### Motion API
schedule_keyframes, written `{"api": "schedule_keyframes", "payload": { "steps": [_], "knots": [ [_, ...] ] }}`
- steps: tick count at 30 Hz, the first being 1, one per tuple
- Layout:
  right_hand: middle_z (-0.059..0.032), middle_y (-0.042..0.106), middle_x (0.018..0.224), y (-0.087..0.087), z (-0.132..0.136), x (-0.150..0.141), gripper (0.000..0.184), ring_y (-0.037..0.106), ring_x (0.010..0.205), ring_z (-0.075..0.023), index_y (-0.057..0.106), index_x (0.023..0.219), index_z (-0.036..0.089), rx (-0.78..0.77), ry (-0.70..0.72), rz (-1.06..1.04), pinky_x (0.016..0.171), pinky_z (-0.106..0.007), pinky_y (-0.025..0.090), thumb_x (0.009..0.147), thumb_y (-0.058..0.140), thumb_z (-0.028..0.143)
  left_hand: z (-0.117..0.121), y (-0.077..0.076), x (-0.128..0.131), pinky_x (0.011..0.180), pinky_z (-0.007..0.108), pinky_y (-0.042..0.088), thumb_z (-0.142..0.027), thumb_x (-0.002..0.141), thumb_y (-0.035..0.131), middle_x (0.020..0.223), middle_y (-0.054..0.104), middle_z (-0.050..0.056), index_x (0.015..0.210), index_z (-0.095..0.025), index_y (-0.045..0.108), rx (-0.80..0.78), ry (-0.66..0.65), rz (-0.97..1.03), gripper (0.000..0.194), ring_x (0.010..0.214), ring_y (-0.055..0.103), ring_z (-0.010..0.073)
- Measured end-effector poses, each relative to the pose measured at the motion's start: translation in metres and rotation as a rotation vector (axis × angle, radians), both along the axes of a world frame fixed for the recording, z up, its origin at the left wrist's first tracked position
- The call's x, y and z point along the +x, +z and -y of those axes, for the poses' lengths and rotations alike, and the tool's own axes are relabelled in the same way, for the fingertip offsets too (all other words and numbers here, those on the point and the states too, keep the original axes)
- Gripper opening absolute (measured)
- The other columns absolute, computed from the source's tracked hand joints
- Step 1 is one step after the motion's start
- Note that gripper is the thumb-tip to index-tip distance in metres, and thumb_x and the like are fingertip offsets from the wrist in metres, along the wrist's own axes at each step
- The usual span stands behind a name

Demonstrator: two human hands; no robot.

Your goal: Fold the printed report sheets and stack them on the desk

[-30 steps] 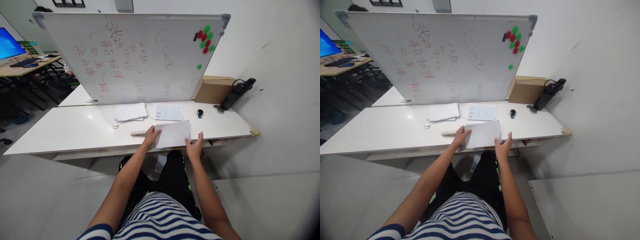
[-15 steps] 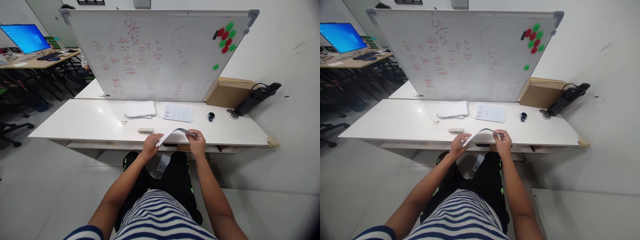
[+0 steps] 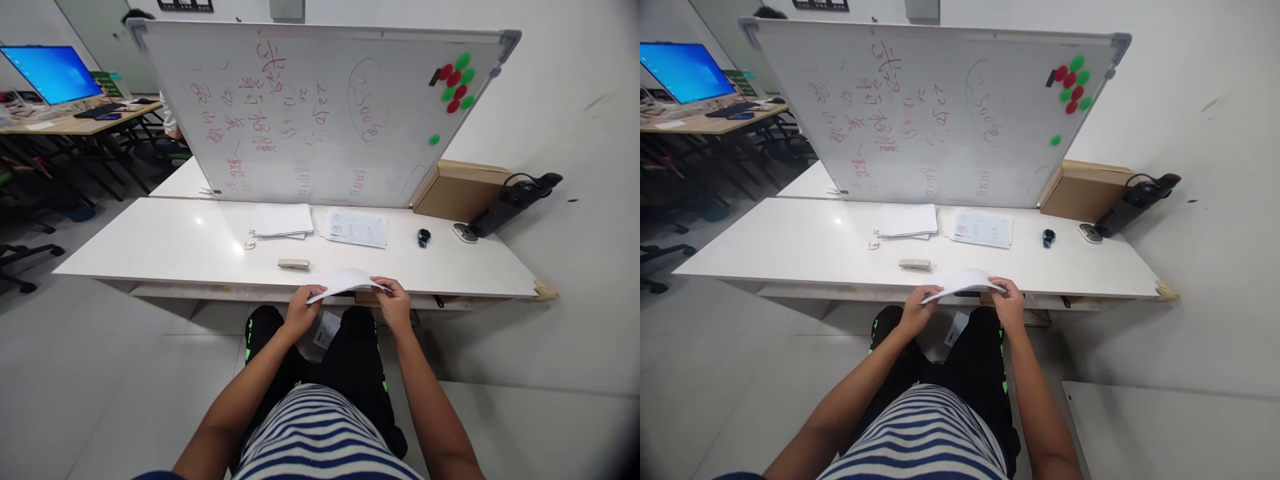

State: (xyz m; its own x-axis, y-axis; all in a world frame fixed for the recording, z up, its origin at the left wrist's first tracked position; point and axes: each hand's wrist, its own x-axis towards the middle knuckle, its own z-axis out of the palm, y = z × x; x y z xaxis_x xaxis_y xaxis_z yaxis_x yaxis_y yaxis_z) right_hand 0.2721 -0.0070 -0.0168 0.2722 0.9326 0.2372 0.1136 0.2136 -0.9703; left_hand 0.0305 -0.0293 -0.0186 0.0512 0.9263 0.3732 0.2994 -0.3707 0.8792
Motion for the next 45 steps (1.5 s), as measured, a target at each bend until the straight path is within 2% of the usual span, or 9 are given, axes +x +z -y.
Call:
{"api": "schedule_keyframes", "payload": {
  "steps": [5, 10, 13, 17, 24, 29, 33, 39, 45],
  "knots": [
    [-0.0032, 0.068, 0.084, 0.019, -0.012, -0.015, 0.031, 0.062, 0.081, -0.0198, 0.065, 0.091, 0.019, -0.057, -0.08, 0.004, 0.079, -0.035, 0.049, 0.07, 0.069, 0.041, -0.034, 0.022, -0.001, 0.085, 0.031, 0.046, -0.038, 0.083, 0.057, 0.101, 0.068, 0.005, 0.087, -0.021, 0.062, -0.083, -0.003, 0.053, 0.018, 0.097, 0.061, 0.0186],
    [-0.0066, 0.07, 0.092, 0.014, -0.021, -0.033, 0.039, 0.063, 0.09, -0.0231, 0.068, 0.093, 0.016, -0.196, -0.166, -0.096, 0.083, -0.036, 0.047, 0.072, 0.065, 0.049, -0.058, 0.014, -0.005, 0.077, 0.031, 0.048, -0.044, 0.081, 0.058, 0.087, 0.068, 0.003, 0.088, -0.018, 0.066, -0.239, -0.002, 0.101, 0.028, 0.084, 0.062, 0.019],
    [-0.0072, 0.071, 0.096, 0.016, -0.023, -0.036, 0.041, 0.063, 0.095, -0.0243, 0.068, 0.096, 0.016, -0.164, -0.166, -0.093, 0.087, -0.038, 0.046, 0.072, 0.066, 0.049, -0.061, 0.012, -0.004, 0.081, 0.034, 0.049, -0.046, 0.078, 0.062, 0.095, 0.07, 0.005, 0.097, -0.017, 0.068, -0.302, 0.012, 0.151, 0.034, 0.091, 0.063, 0.0222],
    [-0.0078, 0.071, 0.101, 0.012, -0.021, -0.042, 0.043, 0.062, 0.099, -0.0244, 0.068, 0.099, 0.016, -0.165, -0.119, -0.108, 0.089, -0.037, 0.046, 0.074, 0.063, 0.05, -0.06, 0.016, -0.003, 0.086, 0.036, 0.049, -0.045, 0.076, 0.065, 0.105, 0.069, 0.007, 0.105, -0.019, 0.067, -0.288, 0.028, 0.163, 0.039, 0.1, 0.062, 0.024],
    [-0.0096, 0.068, 0.109, 0.001, 0.003, -0.063, 0.045, 0.061, 0.103, -0.025, 0.065, 0.109, 0.016, -0.193, -0.114, -0.104, 0.089, -0.037, 0.046, 0.078, 0.059, 0.048, -0.053, 0.007, 0.0, 0.078, 0.036, 0.051, -0.048, 0.077, 0.063, 0.094, 0.07, 0.006, 0.099, -0.017, 0.068, -0.335, 0.106, 0.135, 0.038, 0.089, 0.064, 0.023],
    [-0.0083, 0.072, 0.096, -0.005, 0.005, -0.07, 0.039, 0.064, 0.096, -0.0261, 0.069, 0.097, 0.015, -0.243, -0.155, -0.144, 0.084, -0.037, 0.05, 0.07, 0.067, 0.043, -0.045, 0.002, 0.007, 0.079, 0.035, 0.051, -0.048, 0.078, 0.062, 0.091, 0.07, 0.005, 0.095, -0.018, 0.068, -0.316, 0.139, 0.157, 0.035, 0.089, 0.064, 0.022],
    [-0.0075, 0.071, 0.103, -0.01, 0.013, -0.072, 0.038, 0.063, 0.103, -0.0267, 0.068, 0.099, 0.018, -0.302, -0.141, -0.138, 0.091, -0.039, 0.048, 0.07, 0.069, 0.041, -0.038, 0.0, 0.008, 0.082, 0.035, 0.051, -0.046, 0.078, 0.062, 0.094, 0.071, 0.005, 0.097, -0.018, 0.067, -0.312, 0.125, 0.176, 0.034, 0.09, 0.065, 0.0216],
    [-0.0074, 0.071, 0.103, -0.01, 0.043, -0.055, 0.037, 0.063, 0.104, -0.0289, 0.07, 0.097, 0.021, -0.383, -0.138, -0.053, 0.092, -0.041, 0.05, 0.064, 0.074, 0.038, -0.023, 0.011, -0.005, 0.084, 0.036, 0.051, -0.044, 0.076, 0.065, 0.096, 0.072, 0.006, 0.094, -0.017, 0.07, -0.429, -0.027, 0.129, 0.032, 0.093, 0.065, 0.0236],
    [-0.0086, 0.069, 0.111, -0.03, 0.078, -0.032, 0.053, 0.062, 0.105, -0.0295, 0.067, 0.103, 0.021, -0.466, 0.006, -0.192, 0.097, -0.048, 0.045, 0.055, 0.083, 0.036, -0.006, 0.015, -0.024, 0.072, 0.033, 0.054, -0.044, 0.07, 0.071, 0.095, 0.072, 0.007, 0.096, -0.017, 0.069, -0.658, -0.233, 0.016, 0.037, 0.087, 0.067, 0.0252]
  ]
}}
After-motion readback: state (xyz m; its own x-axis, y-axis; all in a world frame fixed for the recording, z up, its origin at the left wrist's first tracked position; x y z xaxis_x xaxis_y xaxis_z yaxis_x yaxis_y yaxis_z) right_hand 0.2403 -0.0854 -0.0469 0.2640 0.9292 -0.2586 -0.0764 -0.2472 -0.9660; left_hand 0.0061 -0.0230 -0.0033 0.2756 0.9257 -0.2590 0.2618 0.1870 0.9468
